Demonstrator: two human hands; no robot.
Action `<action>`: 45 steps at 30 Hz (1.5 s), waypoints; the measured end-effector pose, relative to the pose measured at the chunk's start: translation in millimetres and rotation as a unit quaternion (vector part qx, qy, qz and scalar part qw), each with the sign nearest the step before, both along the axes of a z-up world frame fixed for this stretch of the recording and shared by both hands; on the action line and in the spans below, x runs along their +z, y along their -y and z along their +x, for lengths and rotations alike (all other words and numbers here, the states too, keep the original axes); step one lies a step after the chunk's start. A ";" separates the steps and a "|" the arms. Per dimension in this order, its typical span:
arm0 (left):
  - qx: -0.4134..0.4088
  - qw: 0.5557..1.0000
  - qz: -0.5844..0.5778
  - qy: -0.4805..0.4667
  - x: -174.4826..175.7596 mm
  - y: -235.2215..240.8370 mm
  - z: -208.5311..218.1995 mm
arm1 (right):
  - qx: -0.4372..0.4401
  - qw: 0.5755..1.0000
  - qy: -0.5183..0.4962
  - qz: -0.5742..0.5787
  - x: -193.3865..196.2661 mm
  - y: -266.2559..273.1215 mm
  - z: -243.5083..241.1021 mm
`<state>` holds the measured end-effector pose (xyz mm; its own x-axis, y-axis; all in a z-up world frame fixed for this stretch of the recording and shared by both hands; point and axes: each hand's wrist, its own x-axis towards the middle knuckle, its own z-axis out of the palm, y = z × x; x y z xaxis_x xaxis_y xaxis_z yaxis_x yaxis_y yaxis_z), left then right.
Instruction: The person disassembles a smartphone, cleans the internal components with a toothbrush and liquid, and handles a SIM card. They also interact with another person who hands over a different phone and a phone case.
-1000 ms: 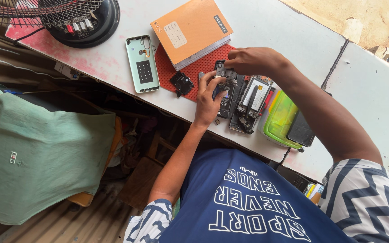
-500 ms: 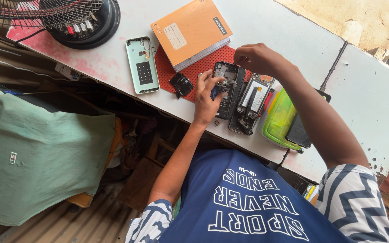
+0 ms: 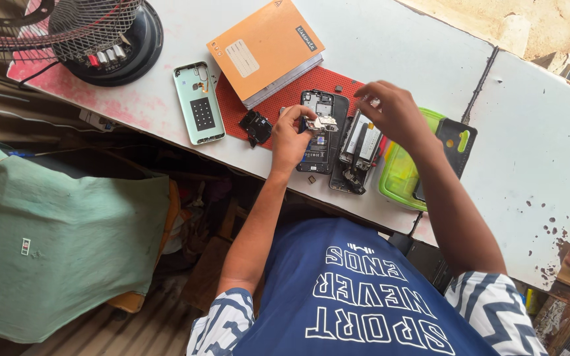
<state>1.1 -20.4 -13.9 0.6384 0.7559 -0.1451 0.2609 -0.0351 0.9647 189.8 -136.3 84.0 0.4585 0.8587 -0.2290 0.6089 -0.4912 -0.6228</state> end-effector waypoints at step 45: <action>-0.034 0.996 -0.055 0.059 212.5 146.5 -210.6 | 0.137 0.845 -0.383 0.348 69.7 125.8 -162.3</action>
